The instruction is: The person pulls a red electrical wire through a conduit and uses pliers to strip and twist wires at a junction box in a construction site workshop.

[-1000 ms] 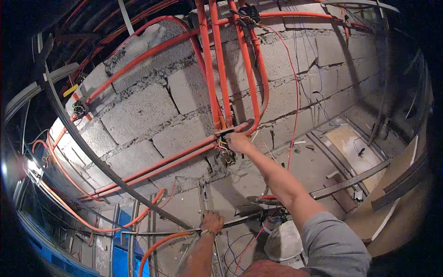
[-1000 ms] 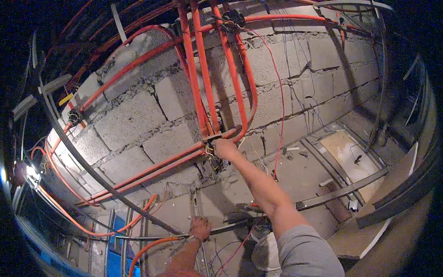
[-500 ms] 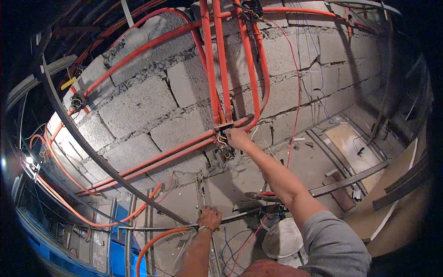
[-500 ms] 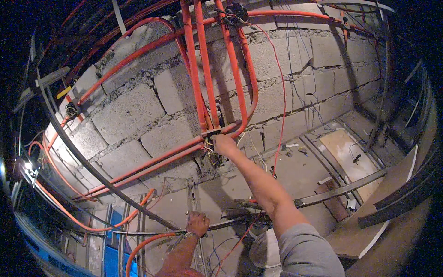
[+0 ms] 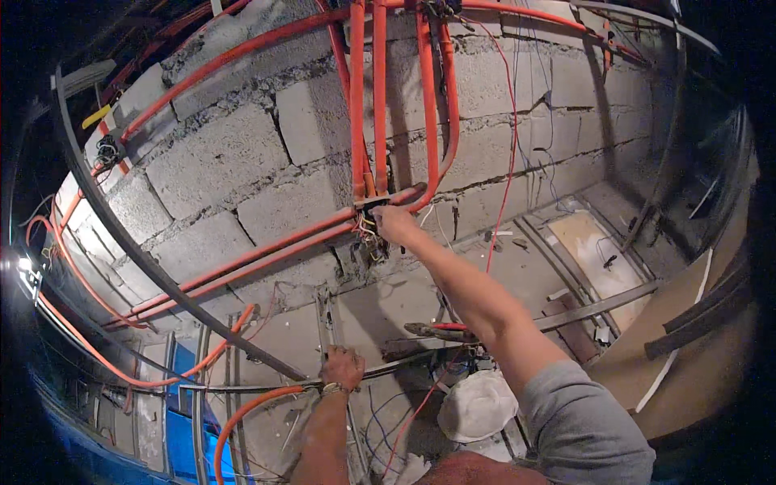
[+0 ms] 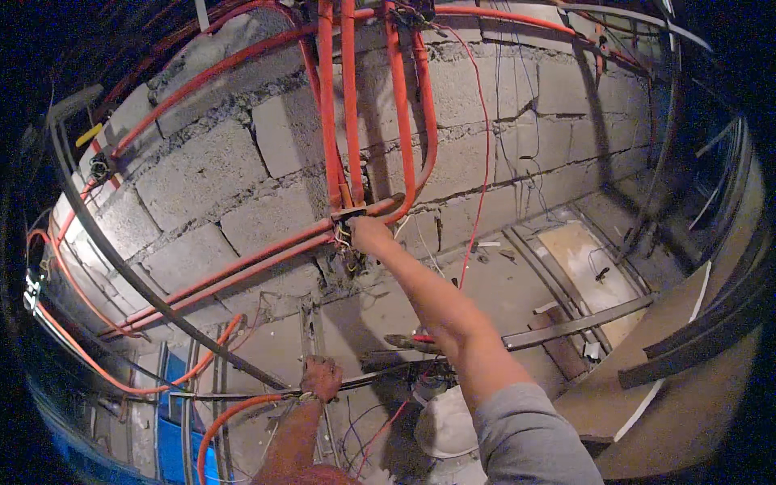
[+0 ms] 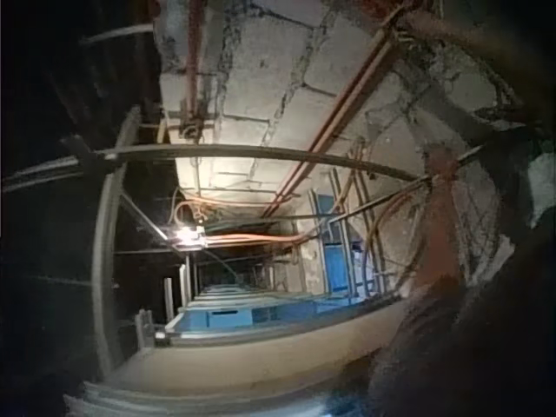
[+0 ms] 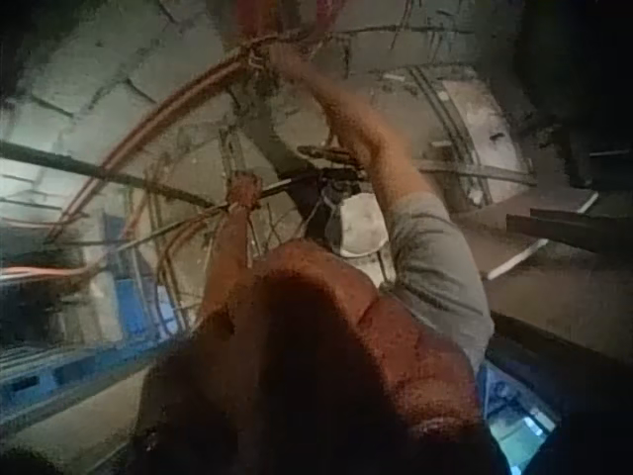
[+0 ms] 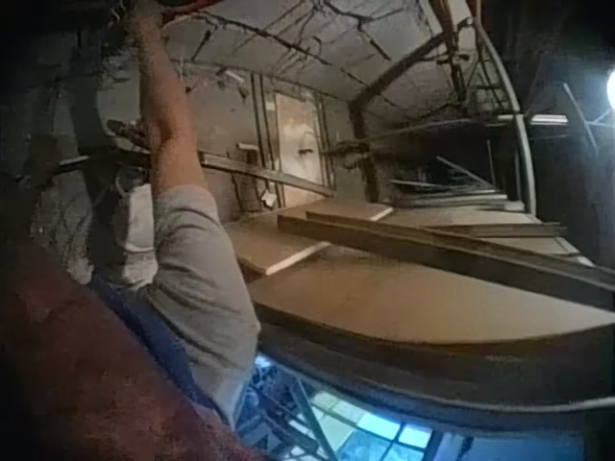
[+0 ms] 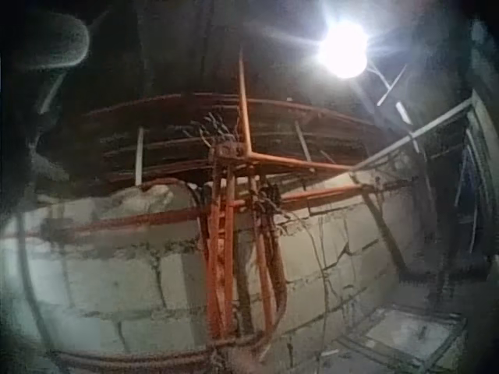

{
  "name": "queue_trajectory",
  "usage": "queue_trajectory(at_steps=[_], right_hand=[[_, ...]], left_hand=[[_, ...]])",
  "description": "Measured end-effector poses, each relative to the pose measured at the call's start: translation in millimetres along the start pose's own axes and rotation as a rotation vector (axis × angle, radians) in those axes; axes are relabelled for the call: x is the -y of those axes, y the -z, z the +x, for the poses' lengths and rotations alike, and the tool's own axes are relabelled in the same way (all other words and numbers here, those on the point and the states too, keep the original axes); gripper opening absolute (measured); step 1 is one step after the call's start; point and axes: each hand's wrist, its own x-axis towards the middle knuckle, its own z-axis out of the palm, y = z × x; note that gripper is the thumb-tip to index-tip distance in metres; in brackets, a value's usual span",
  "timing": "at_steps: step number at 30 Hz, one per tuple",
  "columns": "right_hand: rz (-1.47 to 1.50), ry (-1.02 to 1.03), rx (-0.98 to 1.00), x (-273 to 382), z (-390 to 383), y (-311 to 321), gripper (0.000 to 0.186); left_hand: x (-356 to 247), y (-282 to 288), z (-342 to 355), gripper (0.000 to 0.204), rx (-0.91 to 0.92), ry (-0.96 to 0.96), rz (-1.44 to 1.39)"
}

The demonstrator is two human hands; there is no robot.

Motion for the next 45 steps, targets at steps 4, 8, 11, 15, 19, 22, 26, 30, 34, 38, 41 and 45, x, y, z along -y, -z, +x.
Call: queue_trajectory(at_steps=[4, 8, 11, 15, 19, 22, 26, 30, 34, 38, 41, 45], right_hand=[[-0.006, 0.085, 0.026, 4.3, 11.3, -11.8, 0.031], [-0.163, -0.116, 0.293, -15.8, 34.2, 21.0, 0.035], [-0.462, -0.066, 0.37, 46.2, 32.9, 43.2, 0.03], [-0.356, 0.242, 0.389, 138.4, 46.6, 106.1, 0.02], [-0.093, 0.217, 0.535, 112.9, 88.5, 195.4, 0.022], [-0.49, 0.594, 0.373, 173.4, 129.5, 217.1, 0.025], [-0.256, 0.501, 0.062, 194.8, 127.3, 228.4, 0.032], [-0.34, 0.507, 0.096, 193.7, 89.9, 236.0, 0.033], [-0.057, 0.304, 0.039, 186.6, 100.4, 262.4, 0.025], [-0.309, 0.381, -0.5, 122.0, 132.6, 316.2, 0.024], [-0.068, 0.059, -0.674, 214.1, 142.6, 387.2, 0.032], [-0.139, 0.064, -0.957, 209.3, 173.5, 495.4, 0.03]], left_hand=[[11.3, -3.7, -10.0, 0.041, -0.024, 0.052, -0.065], [-3.9, -31.0, 16.2, 0.037, -0.016, -0.061, 0.04], [30.1, -39.6, 0.8, 0.033, 0.068, 0.302, -0.288], [85.2, -90.8, -15.1, 0.03, -0.199, -0.103, 0.161], [-19.7, -33.6, 10.4, 0.039, -0.09, -0.098, 0.026], [11.2, -27.9, 3.4, 0.043, -0.159, -0.088, -0.02], [-0.2, -10.2, 3.6, 0.046, -0.011, 0.012, -0.037], [20.1, -24.1, -26.2, 0.045, -0.05, -0.032, -0.012], [59.8, -53.0, -4.2, 0.042, 0.027, -0.19, 0.099], [-5.3, -28.2, 9.3, 0.039, -0.011, -0.116, -0.051], [31.8, 8.4, -28.9, 0.046, -0.009, -0.204, 0.096], [8.4, 15.6, -9.7, 0.054, 0.002, -0.056, -0.096]])
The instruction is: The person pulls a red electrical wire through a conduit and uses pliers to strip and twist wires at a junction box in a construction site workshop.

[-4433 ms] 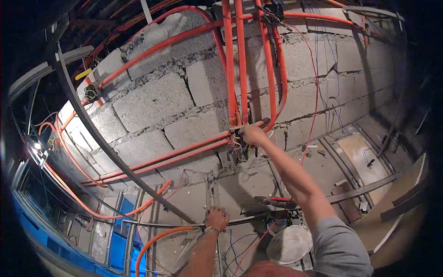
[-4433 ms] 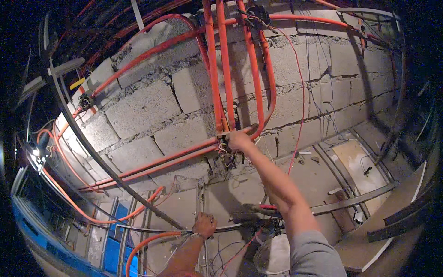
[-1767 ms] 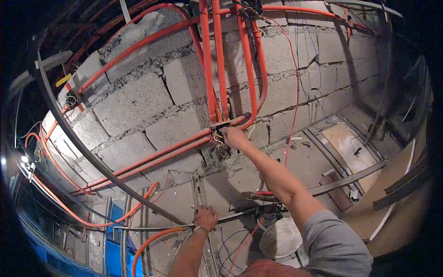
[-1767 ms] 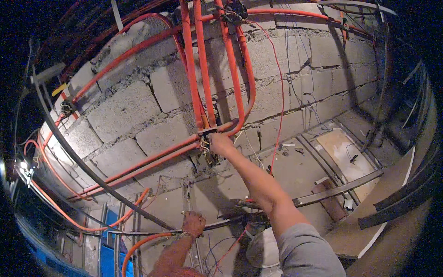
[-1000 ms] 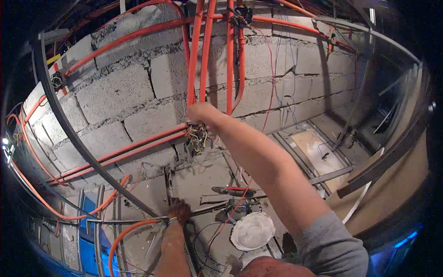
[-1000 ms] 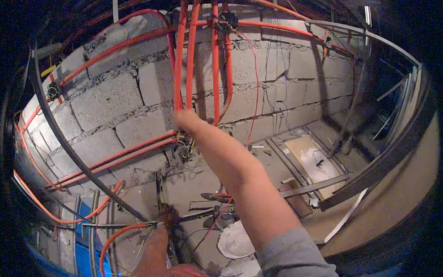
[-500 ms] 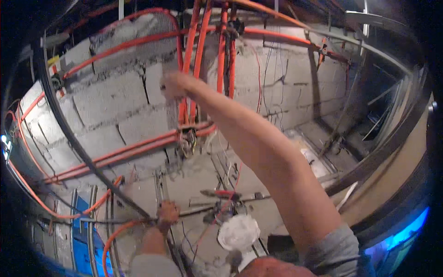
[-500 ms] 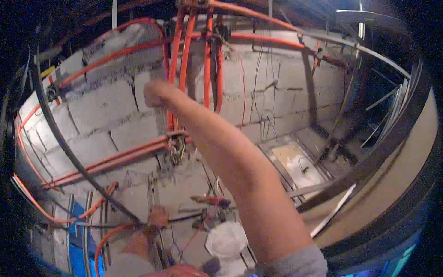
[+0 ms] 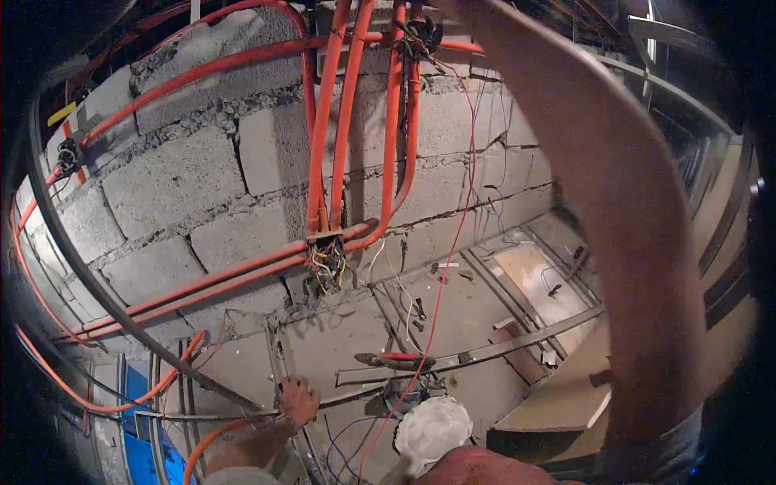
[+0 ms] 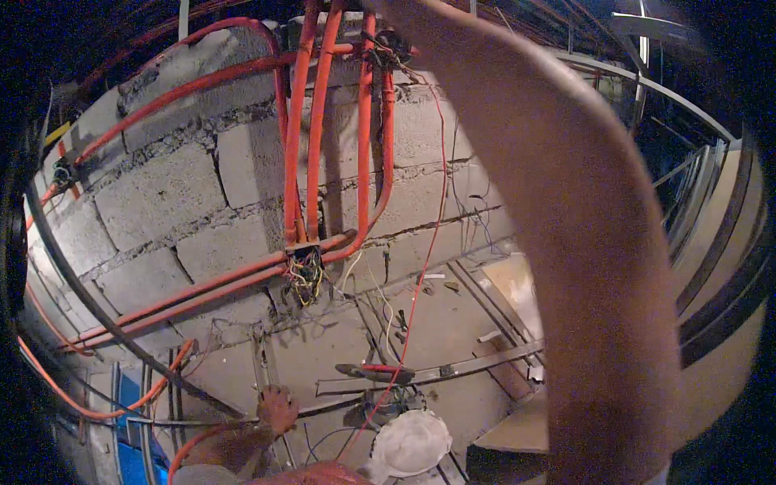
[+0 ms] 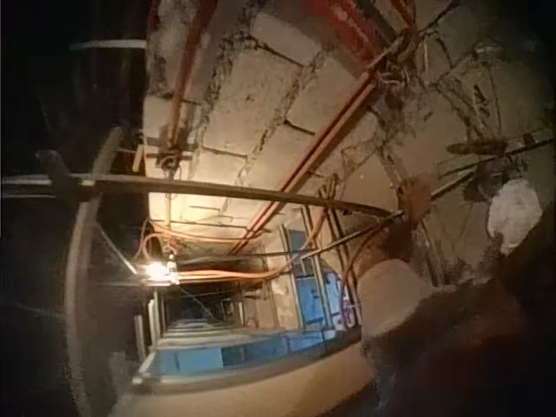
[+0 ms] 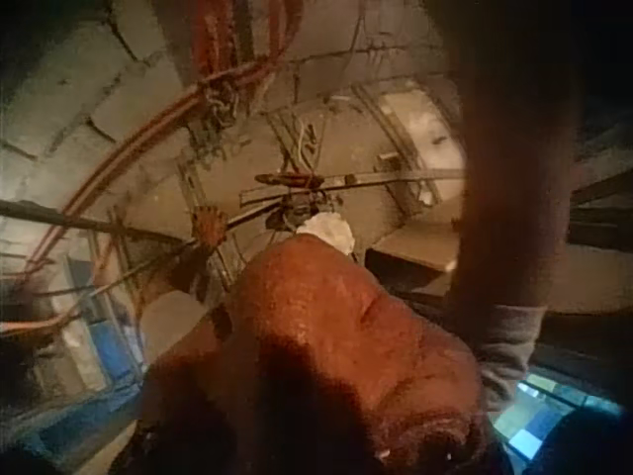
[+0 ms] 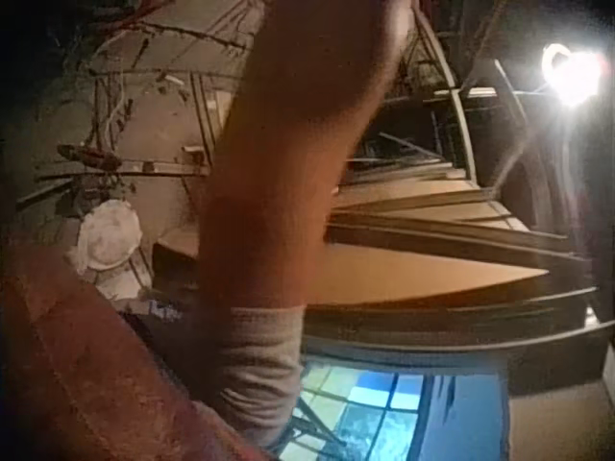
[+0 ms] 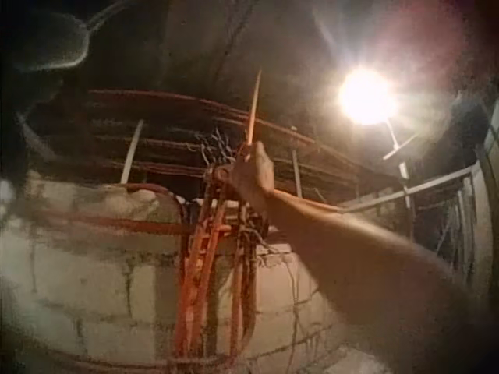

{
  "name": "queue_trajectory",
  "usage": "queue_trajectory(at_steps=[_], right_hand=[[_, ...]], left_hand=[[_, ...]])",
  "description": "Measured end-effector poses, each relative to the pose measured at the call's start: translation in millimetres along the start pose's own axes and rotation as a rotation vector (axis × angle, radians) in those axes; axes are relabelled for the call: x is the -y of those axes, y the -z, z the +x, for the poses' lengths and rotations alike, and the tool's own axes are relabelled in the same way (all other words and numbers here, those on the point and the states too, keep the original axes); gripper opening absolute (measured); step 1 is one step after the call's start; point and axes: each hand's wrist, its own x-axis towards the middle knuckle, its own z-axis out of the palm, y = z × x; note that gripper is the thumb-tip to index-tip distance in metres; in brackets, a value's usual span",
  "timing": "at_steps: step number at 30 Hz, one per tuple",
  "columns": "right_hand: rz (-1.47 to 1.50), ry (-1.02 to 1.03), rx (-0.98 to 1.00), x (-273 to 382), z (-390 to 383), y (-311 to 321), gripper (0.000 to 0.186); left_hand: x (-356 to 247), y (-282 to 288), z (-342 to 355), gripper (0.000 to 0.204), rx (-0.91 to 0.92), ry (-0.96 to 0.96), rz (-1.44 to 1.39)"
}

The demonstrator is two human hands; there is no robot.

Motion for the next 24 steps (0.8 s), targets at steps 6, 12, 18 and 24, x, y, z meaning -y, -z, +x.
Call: queue_trajectory(at_steps=[6, 12, 18, 24], right_hand=[[0.434, -0.094, 0.213, -24.4, 37.4, -3.5, 0.03], [0.771, -0.198, 0.329, -29.4, 43.6, 3.9, 0.03], [0.96, -0.257, 0.377, -27.9, 41.1, 9.5, 0.031], [1.083, -0.293, 0.409, -27.6, 40.8, 18.0, 0.031]], left_hand=[[-14.4, 12.9, 1.1, 0.06, 0.126, 0.063, -0.045], [-0.7, -11.6, 2.5, 0.057, 0.124, 0.065, -0.043], [-1.1, -9.5, 3.9, 0.055, 0.086, 0.03, 0.003], [2.2, -11.4, 0.4, 0.048, 0.004, -0.005, 0.032]])
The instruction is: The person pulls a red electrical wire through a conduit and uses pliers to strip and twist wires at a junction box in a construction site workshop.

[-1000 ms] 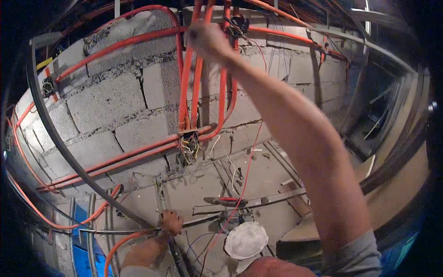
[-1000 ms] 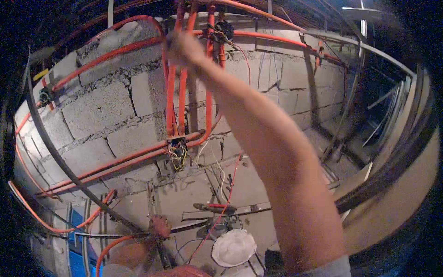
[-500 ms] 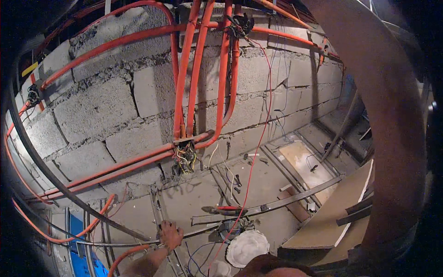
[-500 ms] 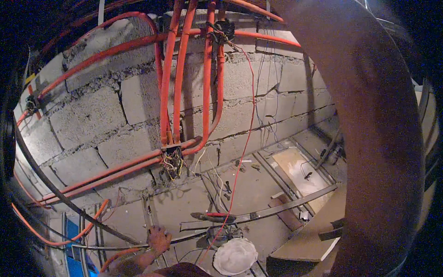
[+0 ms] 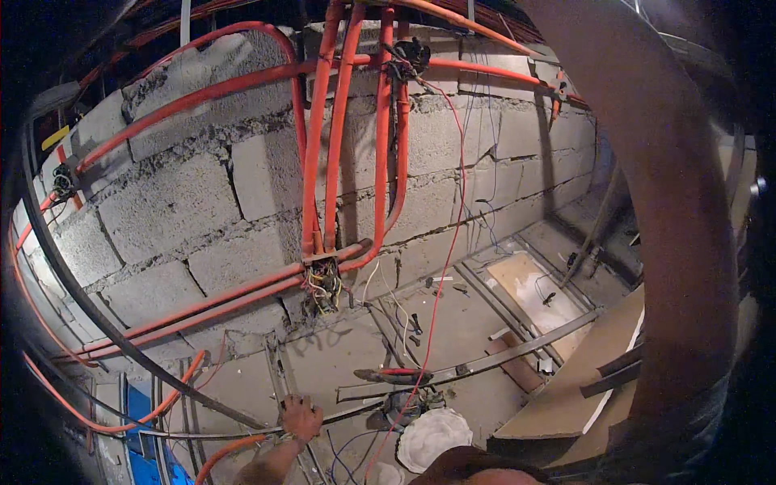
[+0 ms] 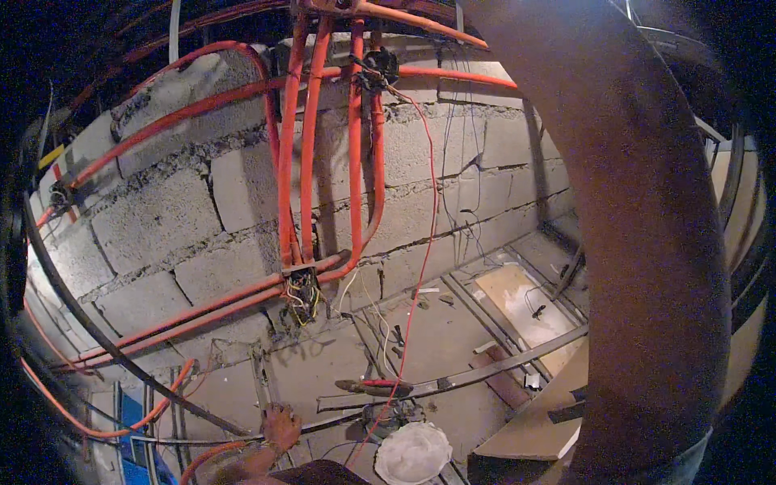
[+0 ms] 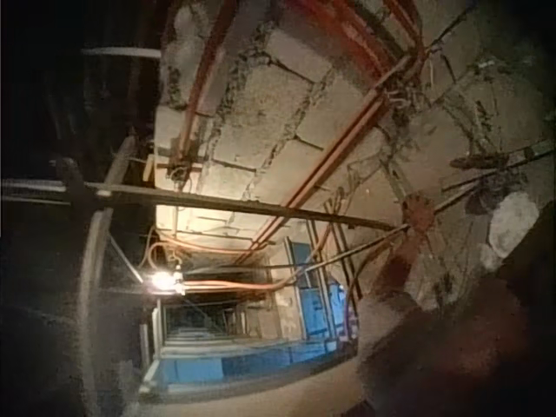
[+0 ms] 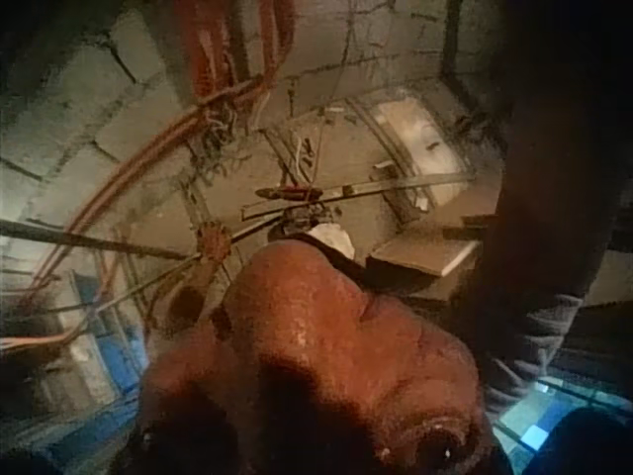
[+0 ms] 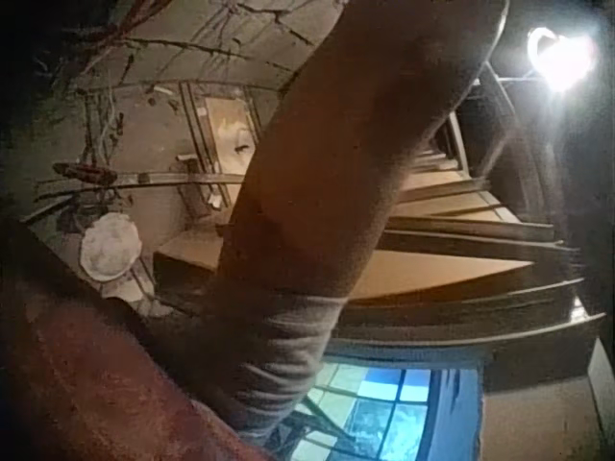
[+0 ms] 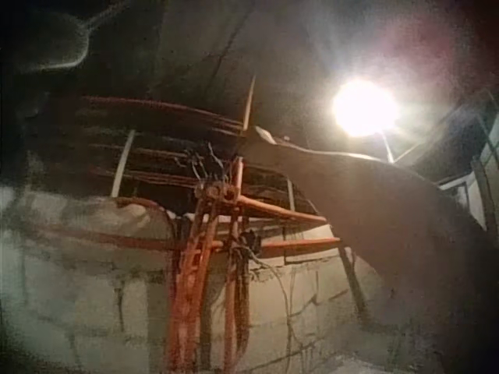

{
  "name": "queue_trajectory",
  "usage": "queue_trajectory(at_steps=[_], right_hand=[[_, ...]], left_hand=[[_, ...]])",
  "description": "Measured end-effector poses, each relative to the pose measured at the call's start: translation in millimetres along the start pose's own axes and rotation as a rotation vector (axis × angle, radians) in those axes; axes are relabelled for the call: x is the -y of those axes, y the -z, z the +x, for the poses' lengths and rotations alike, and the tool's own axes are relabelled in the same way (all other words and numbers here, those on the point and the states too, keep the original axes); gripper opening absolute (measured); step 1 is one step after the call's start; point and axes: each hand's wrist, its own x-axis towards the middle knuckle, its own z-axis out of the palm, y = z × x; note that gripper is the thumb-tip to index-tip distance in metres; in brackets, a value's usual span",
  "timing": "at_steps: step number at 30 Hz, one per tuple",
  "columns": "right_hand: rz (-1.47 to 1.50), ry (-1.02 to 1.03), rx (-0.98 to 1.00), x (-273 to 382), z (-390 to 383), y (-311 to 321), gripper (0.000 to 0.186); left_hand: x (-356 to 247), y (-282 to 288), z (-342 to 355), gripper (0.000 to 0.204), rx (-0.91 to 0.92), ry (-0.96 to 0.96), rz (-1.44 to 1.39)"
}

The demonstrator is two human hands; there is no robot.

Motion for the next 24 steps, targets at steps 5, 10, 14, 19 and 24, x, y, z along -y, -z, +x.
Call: queue_trajectory(at_steps=[5, 10, 14, 19, 24], right_hand=[[0.052, -0.015, 0.023, 2.6, -0.1, 4.1, 0.032], [0.095, -0.026, 0.026, 6.1, -2.1, 4.4, 0.032], [0.126, -0.031, 0.036, 5.9, -2.0, 6.4, 0.032], [0.163, -0.048, 0.047, 0.5, -3.8, 4.7, 0.033], [0.185, -0.066, 0.05, 0.7, -4.1, 12.0, 0.033]], left_hand=[[-9.7, 3.5, -1.5, 0.046, -0.026, 0.008, -0.008], [-5.1, -1.4, -1.8, 0.045, -0.108, -0.012, -0.011], [-4.0, 1.4, 2.5, 0.044, -0.025, 0.02, -0.035], [-0.4, -3.6, 1.1, 0.053, 0.046, 0.039, -0.053], [-14.6, 9.2, 5.2, 0.046, -0.013, 0.006, 0.005]])
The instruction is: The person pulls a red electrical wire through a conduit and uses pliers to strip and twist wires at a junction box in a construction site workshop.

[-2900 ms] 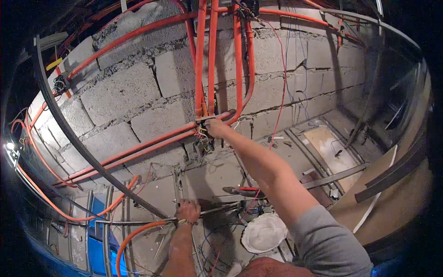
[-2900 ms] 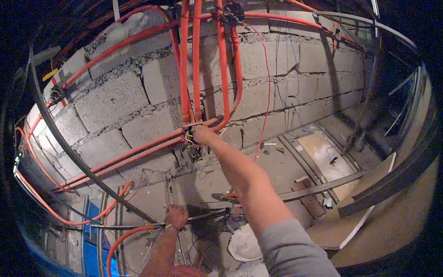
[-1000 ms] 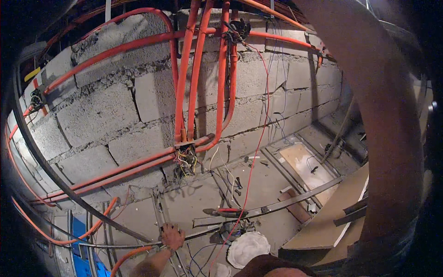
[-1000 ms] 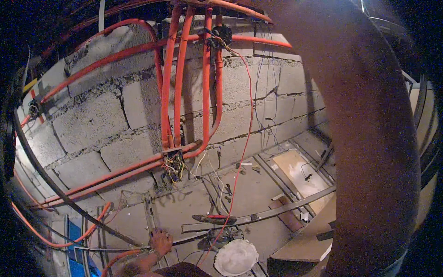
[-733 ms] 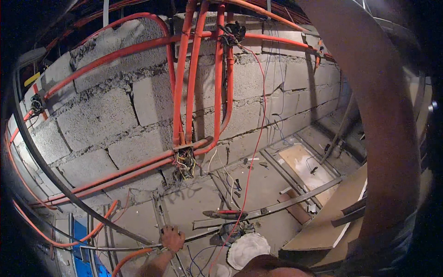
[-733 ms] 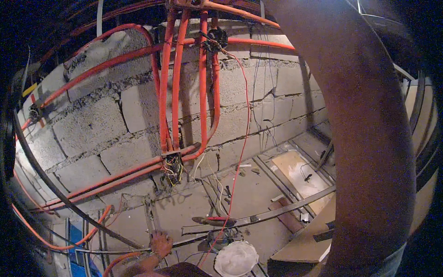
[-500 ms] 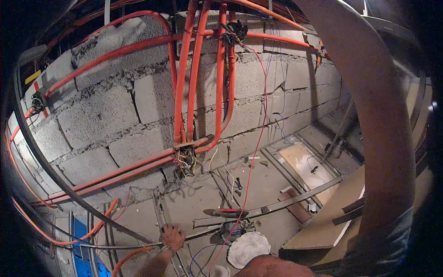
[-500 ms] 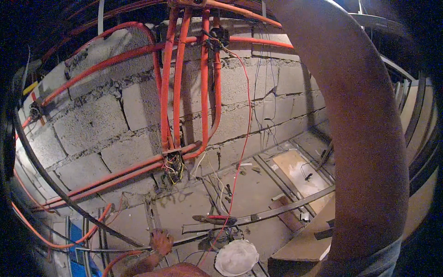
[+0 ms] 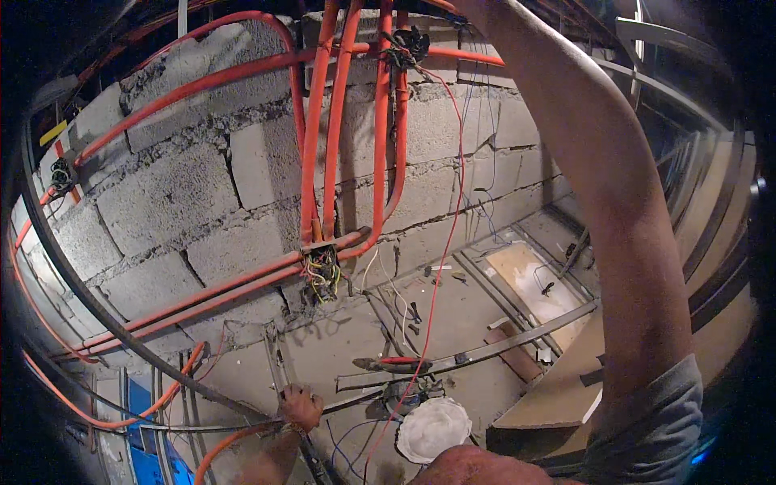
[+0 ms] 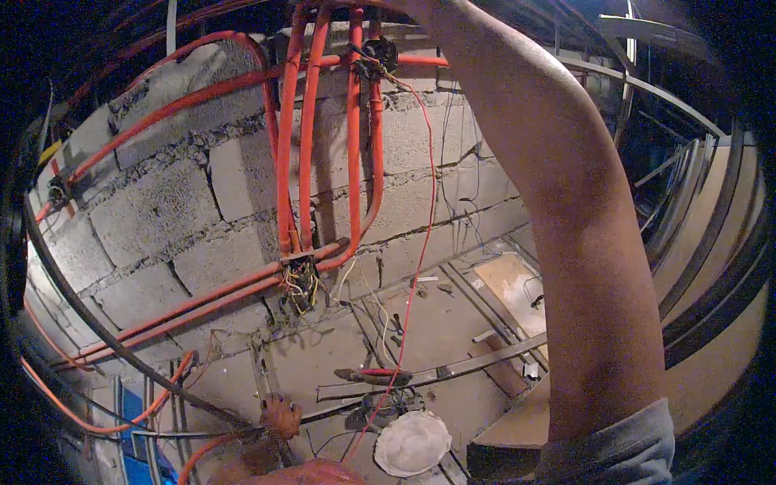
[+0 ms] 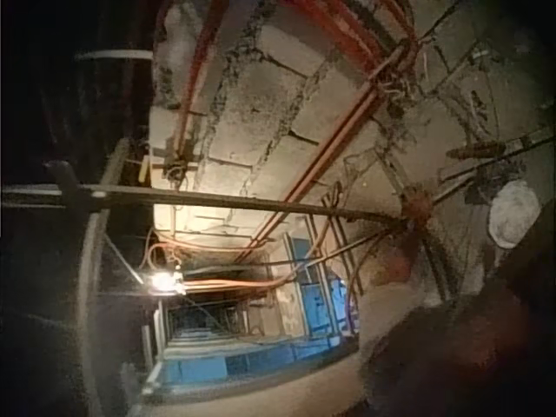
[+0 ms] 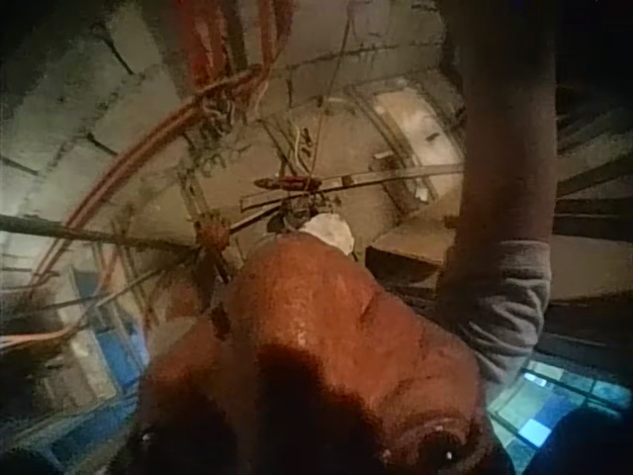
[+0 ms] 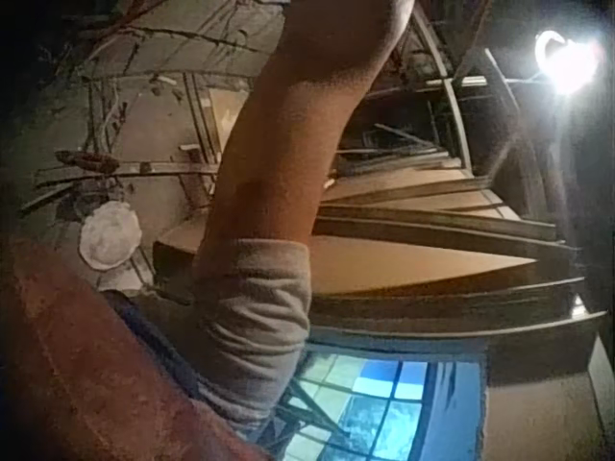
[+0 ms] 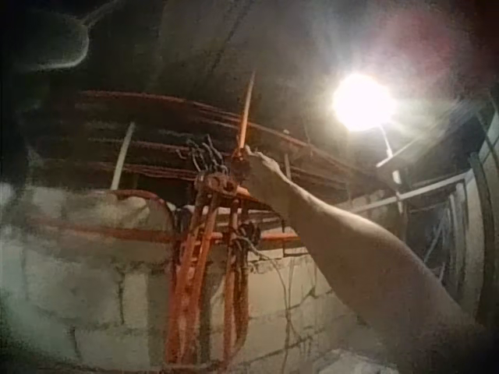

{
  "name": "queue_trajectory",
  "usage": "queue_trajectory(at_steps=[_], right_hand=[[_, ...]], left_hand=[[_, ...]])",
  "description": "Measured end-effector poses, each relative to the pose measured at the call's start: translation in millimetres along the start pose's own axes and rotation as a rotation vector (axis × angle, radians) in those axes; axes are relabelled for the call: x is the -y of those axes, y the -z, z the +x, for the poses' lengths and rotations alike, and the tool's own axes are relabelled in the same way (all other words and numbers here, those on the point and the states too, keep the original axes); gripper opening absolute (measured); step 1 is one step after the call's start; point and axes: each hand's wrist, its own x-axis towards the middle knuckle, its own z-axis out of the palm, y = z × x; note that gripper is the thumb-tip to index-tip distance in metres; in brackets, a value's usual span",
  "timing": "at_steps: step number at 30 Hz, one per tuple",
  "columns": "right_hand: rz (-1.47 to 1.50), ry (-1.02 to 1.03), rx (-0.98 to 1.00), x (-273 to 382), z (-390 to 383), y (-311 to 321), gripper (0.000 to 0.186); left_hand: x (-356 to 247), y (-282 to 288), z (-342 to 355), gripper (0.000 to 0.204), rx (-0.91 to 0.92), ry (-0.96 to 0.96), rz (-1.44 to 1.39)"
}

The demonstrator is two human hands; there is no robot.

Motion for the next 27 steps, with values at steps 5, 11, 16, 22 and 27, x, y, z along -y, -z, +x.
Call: queue_trajectory(at_steps=[5, 11, 16, 22, 27], right_hand=[[0.038, -0.085, -0.063, -6.6, -9.7, -3.7, 0.033], [-0.184, 0.018, 0.141, 5.2, 4.3, 19.7, 0.031], [0.022, -0.022, 0.021, -1.5, -0.6, 25.5, 0.021], [0.099, 0.005, -0.169, -24.1, -1.2, 13.1, 0.023], [0.184, 0.039, -0.089, -36.1, -17.8, -7.9, 0.026]], left_hand=[[19.4, -23.3, -2.8, 0.043, -0.01, -0.056, 0.022], [35.6, -52.2, 5.0, 0.042, -0.075, -0.145, 0.067], [14.8, -20.9, 3.3, 0.043, -0.055, -0.156, 0.108], [22.9, -18.7, -5.5, 0.051, 0.007, -0.099, 0.007], [27.6, -21.2, -2.9, 0.049, 0.015, -0.078, 0.015]])
